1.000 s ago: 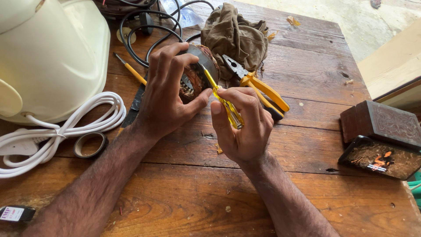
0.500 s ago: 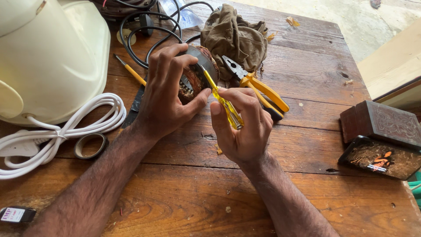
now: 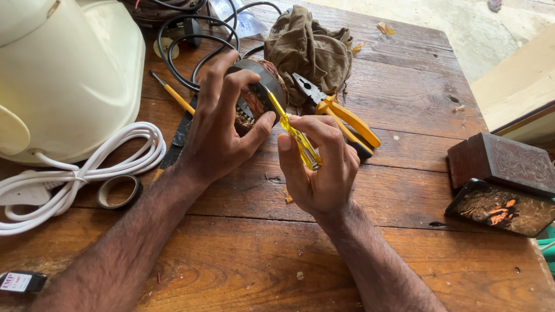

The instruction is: The person uses a yellow-handled screwdriver to pry and adjust copper windings on a cylindrical motor component. They rotate the component with their left hand while working with the screwdriver in their right hand, occasionally repositioning the tool to access different sections of the windings.

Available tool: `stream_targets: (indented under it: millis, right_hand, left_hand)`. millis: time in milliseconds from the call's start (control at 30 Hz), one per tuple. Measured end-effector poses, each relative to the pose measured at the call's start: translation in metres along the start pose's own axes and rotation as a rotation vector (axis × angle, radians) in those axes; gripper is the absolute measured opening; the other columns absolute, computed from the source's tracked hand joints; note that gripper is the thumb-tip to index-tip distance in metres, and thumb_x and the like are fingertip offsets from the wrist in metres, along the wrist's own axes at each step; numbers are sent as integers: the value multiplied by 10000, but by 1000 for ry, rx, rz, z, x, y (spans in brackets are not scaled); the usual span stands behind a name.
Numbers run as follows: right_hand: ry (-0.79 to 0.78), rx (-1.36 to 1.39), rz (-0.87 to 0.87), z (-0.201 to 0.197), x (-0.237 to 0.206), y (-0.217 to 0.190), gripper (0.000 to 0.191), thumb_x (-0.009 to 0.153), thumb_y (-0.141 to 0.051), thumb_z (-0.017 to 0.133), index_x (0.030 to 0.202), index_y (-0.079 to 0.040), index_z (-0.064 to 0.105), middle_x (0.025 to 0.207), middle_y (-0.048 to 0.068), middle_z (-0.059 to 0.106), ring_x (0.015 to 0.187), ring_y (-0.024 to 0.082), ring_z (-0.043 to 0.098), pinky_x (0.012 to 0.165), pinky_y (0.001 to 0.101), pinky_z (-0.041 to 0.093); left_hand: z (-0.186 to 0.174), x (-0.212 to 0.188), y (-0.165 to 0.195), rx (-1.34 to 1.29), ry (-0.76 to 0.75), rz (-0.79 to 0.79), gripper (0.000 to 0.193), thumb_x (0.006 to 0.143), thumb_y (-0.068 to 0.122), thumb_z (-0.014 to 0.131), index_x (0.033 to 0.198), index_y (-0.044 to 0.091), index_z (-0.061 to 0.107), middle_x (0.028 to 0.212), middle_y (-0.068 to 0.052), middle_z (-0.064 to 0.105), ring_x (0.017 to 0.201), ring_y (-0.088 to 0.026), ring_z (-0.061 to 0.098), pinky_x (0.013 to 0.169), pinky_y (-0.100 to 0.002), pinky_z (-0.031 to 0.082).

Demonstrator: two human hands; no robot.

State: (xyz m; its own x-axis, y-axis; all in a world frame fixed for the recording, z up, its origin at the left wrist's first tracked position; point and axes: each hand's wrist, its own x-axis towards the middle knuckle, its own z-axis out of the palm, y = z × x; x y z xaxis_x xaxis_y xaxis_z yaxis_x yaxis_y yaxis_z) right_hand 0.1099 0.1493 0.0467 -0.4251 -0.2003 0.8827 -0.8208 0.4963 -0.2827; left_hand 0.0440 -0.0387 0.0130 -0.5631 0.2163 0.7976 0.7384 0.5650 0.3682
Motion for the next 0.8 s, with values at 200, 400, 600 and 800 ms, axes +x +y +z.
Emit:
stream_targets:
  millis: [200, 400, 600, 800]
  right_hand:
    - [-6, 1, 14, -1, 2, -1, 219, 1112, -141, 676, 1239, -14, 550, 1105, 151, 707, 870, 175, 721, 724, 277, 599]
    - [-5, 10, 19, -1, 4, -2, 219, 1111, -139, 677, 1237, -14, 550, 1105, 150, 708, 858, 175, 723, 717, 274, 604]
    - [-4, 2, -9, 1, 3, -1, 219, 1115, -137, 676, 1237, -9, 548, 1089, 155, 707, 872, 189, 729, 722, 280, 608]
    - [0, -7, -5, 1, -1, 3, 224, 1118, -147, 673, 1239, -8, 546, 1068, 153, 705, 878, 190, 730, 725, 284, 611]
  left_hand:
    - [-1, 0, -2, 5, -25, 11, 569, 991, 322, 749, 1411, 80, 451, 1559, -254, 384, 1470, -435, 417, 1204, -613, 393]
    - [-3, 2, -1, 5, -37, 9, 566, 987, 337, 747, 1399, 80, 455, 1547, -250, 391, 1457, -423, 427, 1197, -606, 397]
    - [-4, 0, -3, 5, -29, 17, 571, 984, 332, 754, 1401, 85, 453, 1549, -253, 397, 1468, -426, 421, 1210, -606, 387]
    - [-1, -2, -5, -4, -38, 10, 637, 983, 347, 768, 1442, 91, 409, 1566, -253, 389, 1496, -426, 403, 1239, -622, 373]
